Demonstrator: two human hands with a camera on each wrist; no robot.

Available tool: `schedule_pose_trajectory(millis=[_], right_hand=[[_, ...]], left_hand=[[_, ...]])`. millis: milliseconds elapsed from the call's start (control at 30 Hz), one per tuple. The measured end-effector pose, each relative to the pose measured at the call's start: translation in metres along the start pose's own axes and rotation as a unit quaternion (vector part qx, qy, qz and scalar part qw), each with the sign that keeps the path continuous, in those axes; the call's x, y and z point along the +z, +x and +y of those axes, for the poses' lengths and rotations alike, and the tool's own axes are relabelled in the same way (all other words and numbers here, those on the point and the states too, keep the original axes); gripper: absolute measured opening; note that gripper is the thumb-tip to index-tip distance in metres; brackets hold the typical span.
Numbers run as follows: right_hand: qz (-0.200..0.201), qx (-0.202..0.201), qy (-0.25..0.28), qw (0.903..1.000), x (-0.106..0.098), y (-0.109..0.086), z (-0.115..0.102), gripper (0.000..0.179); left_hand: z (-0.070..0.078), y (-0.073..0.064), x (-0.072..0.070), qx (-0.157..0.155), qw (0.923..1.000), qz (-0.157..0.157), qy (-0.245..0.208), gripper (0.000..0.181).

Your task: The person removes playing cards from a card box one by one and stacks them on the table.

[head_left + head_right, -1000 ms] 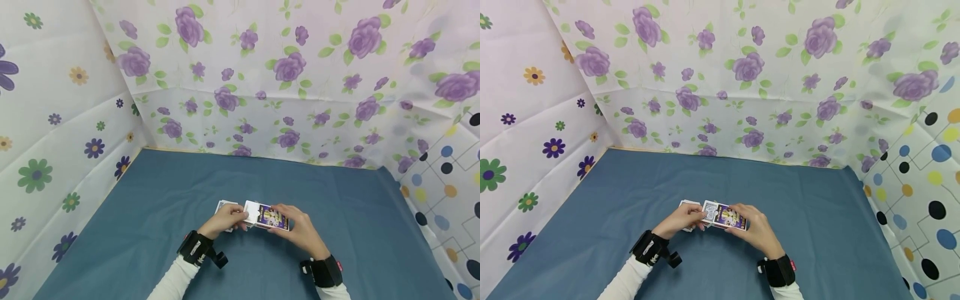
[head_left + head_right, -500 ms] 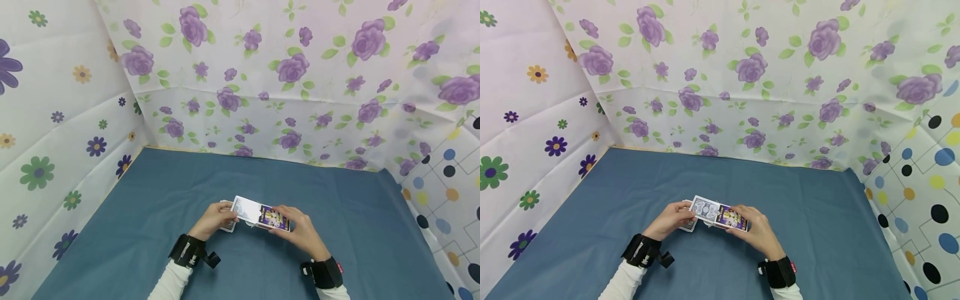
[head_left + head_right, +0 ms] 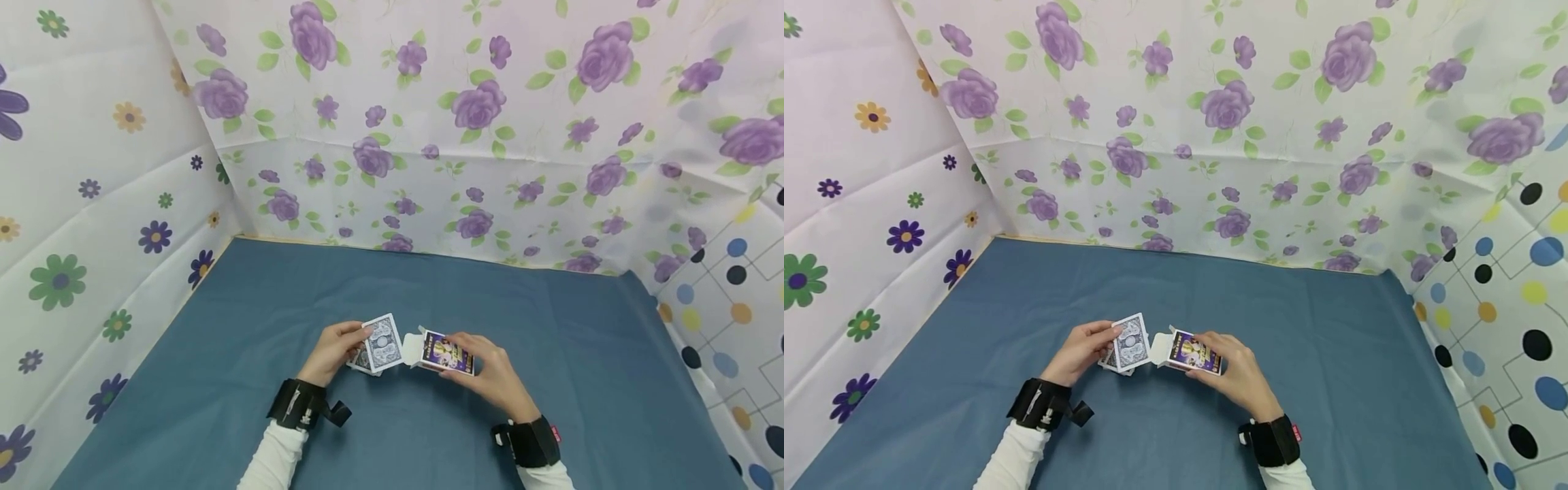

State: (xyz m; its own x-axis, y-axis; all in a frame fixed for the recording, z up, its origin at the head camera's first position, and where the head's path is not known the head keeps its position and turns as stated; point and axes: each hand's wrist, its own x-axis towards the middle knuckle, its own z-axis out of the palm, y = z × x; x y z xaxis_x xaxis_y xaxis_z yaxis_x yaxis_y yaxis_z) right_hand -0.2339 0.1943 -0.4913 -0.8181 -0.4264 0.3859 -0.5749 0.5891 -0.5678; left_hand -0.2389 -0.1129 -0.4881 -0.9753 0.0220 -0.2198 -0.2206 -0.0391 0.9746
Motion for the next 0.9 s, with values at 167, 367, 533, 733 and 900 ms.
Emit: schedule_pose_trajectory(millis=[167, 367, 533, 733, 900], right_hand=[[-0.004, 0.006, 0.001, 1.0, 0.0, 0.001, 0.001, 0.058], [-0.009, 0.014, -0.003, 0.9999, 0.002, 0.0, 0.001, 0.058], [-0.009, 0.019, 0.0, 0.9998, 0.003, -0.001, 0.002, 0.058], [-0.01, 0.019, 0.0, 0.9998, 0.002, -0.001, 0.002, 0.058], [-0.005, 0.013, 0.0, 0.9999, 0.001, -0.001, 0.003, 0.057]], left_hand=[[-0.004, 0.005, -0.006, -0.003, 0.9976, 0.05, 0.047, 0.037], [-0.008, 0.015, -0.009, 0.003, 0.9904, 0.069, 0.12, 0.031], [-0.01, 0.026, -0.007, 0.001, 0.9848, 0.061, 0.163, 0.026], [-0.011, 0.031, -0.004, 0.004, 0.9754, 0.071, 0.209, 0.022], [-0.013, 0.032, -0.001, 0.036, 0.9675, 0.095, 0.232, 0.019]])
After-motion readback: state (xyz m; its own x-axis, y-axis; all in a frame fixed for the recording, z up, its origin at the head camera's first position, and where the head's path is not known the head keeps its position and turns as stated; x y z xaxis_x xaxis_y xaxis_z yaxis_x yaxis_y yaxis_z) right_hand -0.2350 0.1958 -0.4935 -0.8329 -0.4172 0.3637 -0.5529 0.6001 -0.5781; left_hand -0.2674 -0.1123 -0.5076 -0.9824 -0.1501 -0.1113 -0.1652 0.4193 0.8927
